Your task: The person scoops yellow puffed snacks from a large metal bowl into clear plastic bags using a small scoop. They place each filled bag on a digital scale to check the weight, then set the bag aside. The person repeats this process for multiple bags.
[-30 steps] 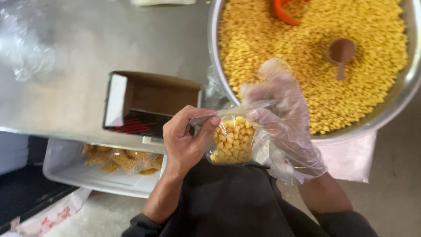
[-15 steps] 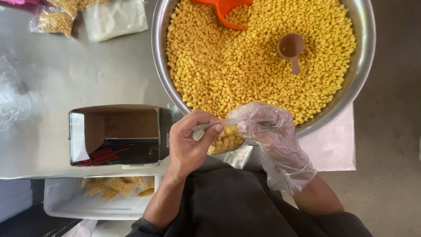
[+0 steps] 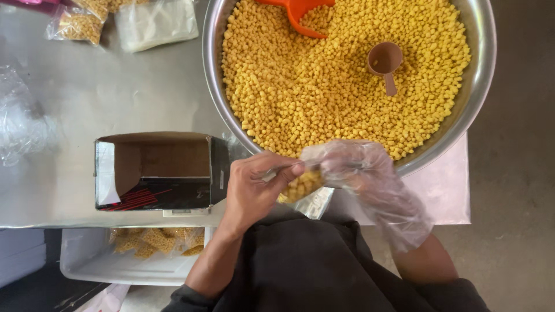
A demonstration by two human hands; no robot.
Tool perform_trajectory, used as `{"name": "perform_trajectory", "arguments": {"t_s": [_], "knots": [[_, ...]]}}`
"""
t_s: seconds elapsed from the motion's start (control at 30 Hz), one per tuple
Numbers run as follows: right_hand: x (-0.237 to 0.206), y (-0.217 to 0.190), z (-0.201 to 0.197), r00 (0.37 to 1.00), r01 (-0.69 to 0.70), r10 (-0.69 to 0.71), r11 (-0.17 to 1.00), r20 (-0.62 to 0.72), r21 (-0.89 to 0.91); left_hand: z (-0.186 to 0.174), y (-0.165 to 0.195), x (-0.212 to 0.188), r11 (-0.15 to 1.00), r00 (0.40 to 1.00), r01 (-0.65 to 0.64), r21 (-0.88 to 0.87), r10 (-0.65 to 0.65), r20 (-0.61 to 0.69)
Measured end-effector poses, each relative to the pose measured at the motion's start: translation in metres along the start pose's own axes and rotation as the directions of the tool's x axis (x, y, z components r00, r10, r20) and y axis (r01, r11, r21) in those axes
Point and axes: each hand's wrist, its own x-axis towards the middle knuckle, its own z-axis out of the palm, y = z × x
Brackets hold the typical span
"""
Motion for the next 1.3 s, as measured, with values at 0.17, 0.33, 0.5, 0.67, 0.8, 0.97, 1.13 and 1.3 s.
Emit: {"name": "perform_trajectory", "arguments": {"t_s": [0.17,0.33,0.5,0.67,0.8,0.97,1.13,1.3], "knots": [[-0.016,0.011,-0.015,0.995,0.006,-0.017,0.993,-0.096,-0.117,-0.016,0.005,-0.016,0.977,0.991,-0.136,0.166,0.132,0.036],[-0.035,0.021,-0.013,0.996,0.088,-0.089,0.996,0.03,0.031,-0.027,0.005,-0.042,0.942,0.969,-0.246,0.226,0.232,0.086],[-0.042,0.037,0.012,0.964,0.147,-0.161,0.986,0.211,0.078,-0.042,0.002,-0.072,0.917,0.956,-0.293,0.272,0.288,0.059],[-0.03,0.063,0.064,0.972,0.091,-0.03,0.962,0.233,-0.256,-0.065,-0.012,-0.114,0.891,0.956,-0.292,0.347,0.276,0.095],[-0.02,0.075,0.097,0.928,0.179,0.074,0.77,0.365,-0.612,-0.073,-0.026,-0.149,0.854,0.965,-0.254,0.454,0.253,0.064],[-0.014,0.085,0.116,0.85,0.072,0.162,0.907,0.501,-0.416,-0.094,-0.043,-0.203,0.866,0.993,-0.103,0.489,0.118,0.001],[0.019,0.097,0.143,0.73,0.433,0.126,0.675,0.672,-0.597,-0.122,-0.06,-0.238,0.811,0.993,-0.025,0.585,0.088,-0.079],[0.032,0.115,0.187,0.558,0.518,0.249,0.641,0.792,-0.566,-0.147,-0.073,-0.265,0.796,0.983,-0.06,0.602,0.151,-0.101]]}}
